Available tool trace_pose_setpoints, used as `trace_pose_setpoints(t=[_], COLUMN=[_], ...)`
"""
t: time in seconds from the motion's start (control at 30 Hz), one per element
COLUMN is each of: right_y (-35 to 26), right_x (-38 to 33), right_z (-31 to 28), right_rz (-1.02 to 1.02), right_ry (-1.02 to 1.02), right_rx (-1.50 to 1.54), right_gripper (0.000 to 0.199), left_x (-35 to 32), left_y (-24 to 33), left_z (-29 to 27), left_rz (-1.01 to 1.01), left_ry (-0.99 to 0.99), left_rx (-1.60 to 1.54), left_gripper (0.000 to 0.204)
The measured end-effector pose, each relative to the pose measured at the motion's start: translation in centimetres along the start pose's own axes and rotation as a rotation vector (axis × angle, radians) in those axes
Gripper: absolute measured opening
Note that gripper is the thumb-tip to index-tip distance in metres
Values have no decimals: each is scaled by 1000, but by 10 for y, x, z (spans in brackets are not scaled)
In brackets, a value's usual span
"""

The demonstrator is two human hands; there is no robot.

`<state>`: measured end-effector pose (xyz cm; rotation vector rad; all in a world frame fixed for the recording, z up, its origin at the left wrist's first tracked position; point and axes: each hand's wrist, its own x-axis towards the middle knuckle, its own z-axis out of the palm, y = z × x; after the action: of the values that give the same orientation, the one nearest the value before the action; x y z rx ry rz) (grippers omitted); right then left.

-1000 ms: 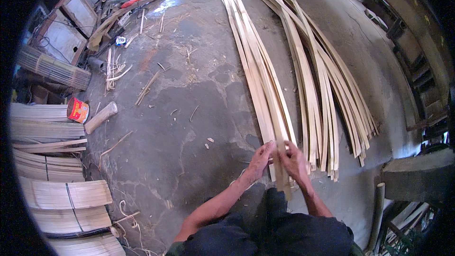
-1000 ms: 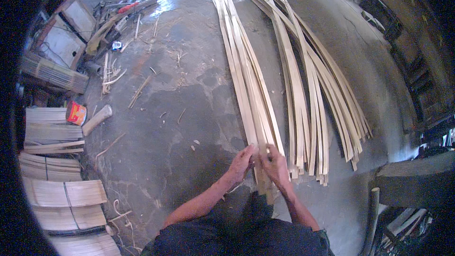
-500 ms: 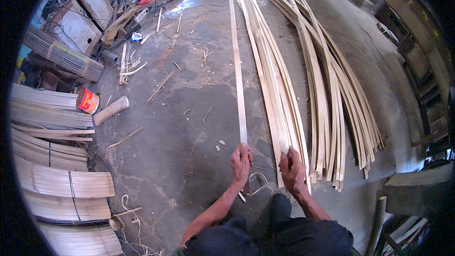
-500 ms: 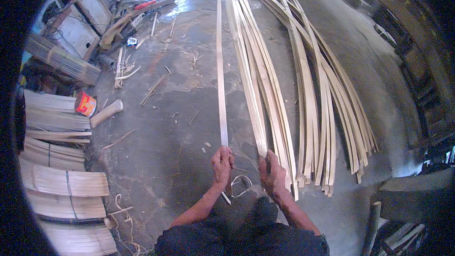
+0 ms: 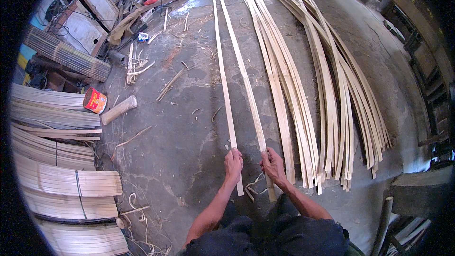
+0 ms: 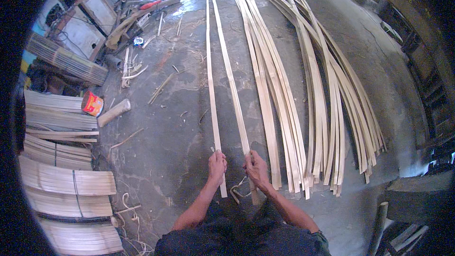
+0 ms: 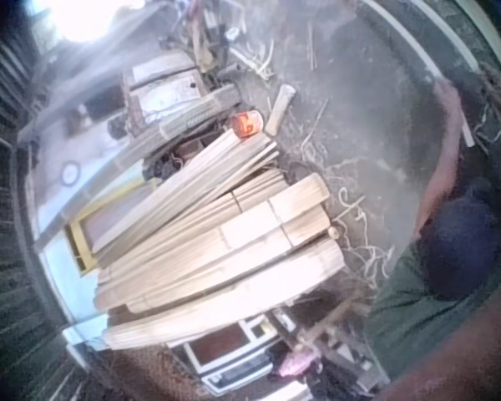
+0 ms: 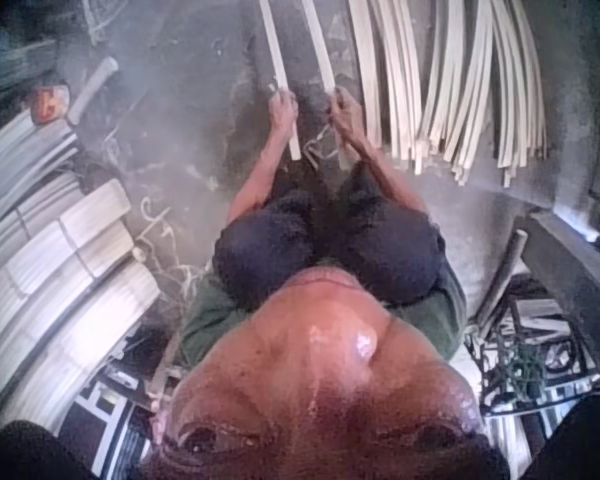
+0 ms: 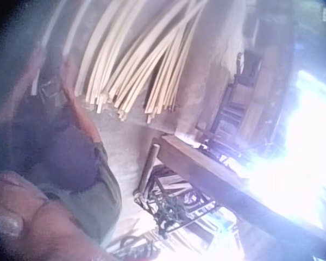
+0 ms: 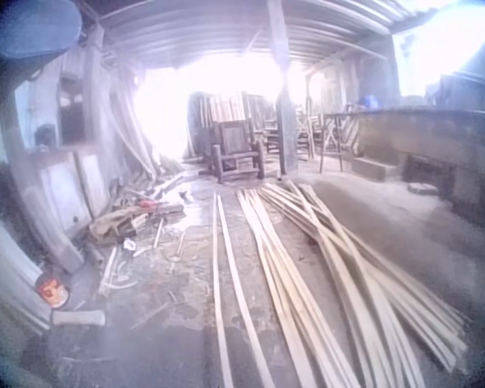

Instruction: The person sits on the floor and arranges long, thin wooden strips side by side, aligning them into a neat row. The person repeatedly picks up individual strips and places them in sequence, smoothing the alignment with both hands.

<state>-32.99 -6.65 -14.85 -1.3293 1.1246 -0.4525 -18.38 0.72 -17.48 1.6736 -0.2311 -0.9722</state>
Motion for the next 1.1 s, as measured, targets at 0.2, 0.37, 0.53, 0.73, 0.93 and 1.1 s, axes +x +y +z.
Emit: trace_pose_setpoints(t=[0.2, 0.37, 0.53, 0.73, 0.93, 1.1], right_y=[-13, 19, 24, 33, 31, 37], right_x=[-12, -30, -43, -43, -39, -34], right_z=[-1, 16, 22, 18, 29, 21], right_rz=[-223, -293, -171, -225, -246, -284], right_ry=[-5, -79, -31, 11, 6, 44], right_rx=[-234, -381, -299, -353, -242, -181], right_gripper=[46, 53, 55, 50, 44, 46], left_x=[-19, -18, -16, -29, -29, -32], left_y=[25, -6, -21, -18, -28, -19], left_z=[17, 22, 18, 16, 4, 8], left_rz=[103, 146, 375, 212, 254, 131], left_ry=[-16, -10, 24, -100, -112, -73], left_rx=[83, 141, 281, 251, 223, 299], left_gripper=[33, 26, 23, 24, 25, 27])
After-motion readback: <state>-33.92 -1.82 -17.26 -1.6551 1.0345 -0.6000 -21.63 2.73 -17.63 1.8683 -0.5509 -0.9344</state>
